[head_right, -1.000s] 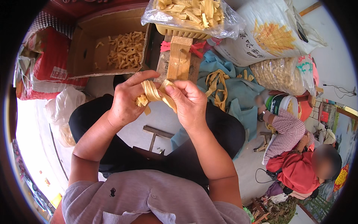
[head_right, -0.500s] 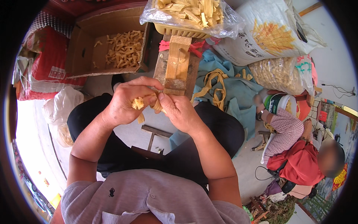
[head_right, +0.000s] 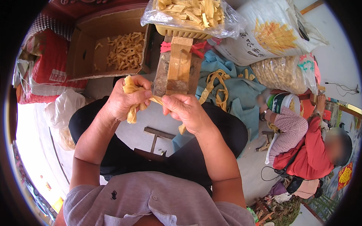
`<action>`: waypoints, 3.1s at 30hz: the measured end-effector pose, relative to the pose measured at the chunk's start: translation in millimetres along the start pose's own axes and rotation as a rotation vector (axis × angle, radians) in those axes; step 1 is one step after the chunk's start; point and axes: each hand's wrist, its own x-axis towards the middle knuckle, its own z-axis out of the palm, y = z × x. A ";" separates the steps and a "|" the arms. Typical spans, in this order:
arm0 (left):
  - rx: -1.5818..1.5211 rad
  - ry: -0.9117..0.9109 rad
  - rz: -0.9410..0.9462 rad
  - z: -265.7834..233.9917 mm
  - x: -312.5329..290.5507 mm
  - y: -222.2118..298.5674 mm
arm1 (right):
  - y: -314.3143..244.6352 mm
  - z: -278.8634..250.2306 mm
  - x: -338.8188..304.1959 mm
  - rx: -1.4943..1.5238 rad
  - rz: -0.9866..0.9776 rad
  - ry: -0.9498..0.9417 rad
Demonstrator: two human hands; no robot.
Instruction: The person is tying strips of corn husks into bundles by hand using a wooden tool to assist with forming knots.
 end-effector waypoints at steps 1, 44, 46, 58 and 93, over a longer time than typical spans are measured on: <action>-0.046 0.025 -0.004 -0.7 0.6 -2.5 | 1.0 -5.3 -0.9 -0.078 -0.034 0.066; -0.089 -0.810 -0.280 34.9 -20.7 -1.5 | -26.0 -11.9 8.2 -0.872 -1.218 0.295; 0.023 -0.660 -0.174 25.9 -19.9 13.1 | -16.1 -7.6 10.7 -0.923 -1.079 0.320; 1.284 0.144 1.194 8.1 2.0 -9.0 | 12.3 11.0 10.3 0.499 0.020 -0.245; 0.232 0.017 0.091 -5.1 -1.3 10.0 | 0.5 1.7 0.6 -0.290 -0.188 0.103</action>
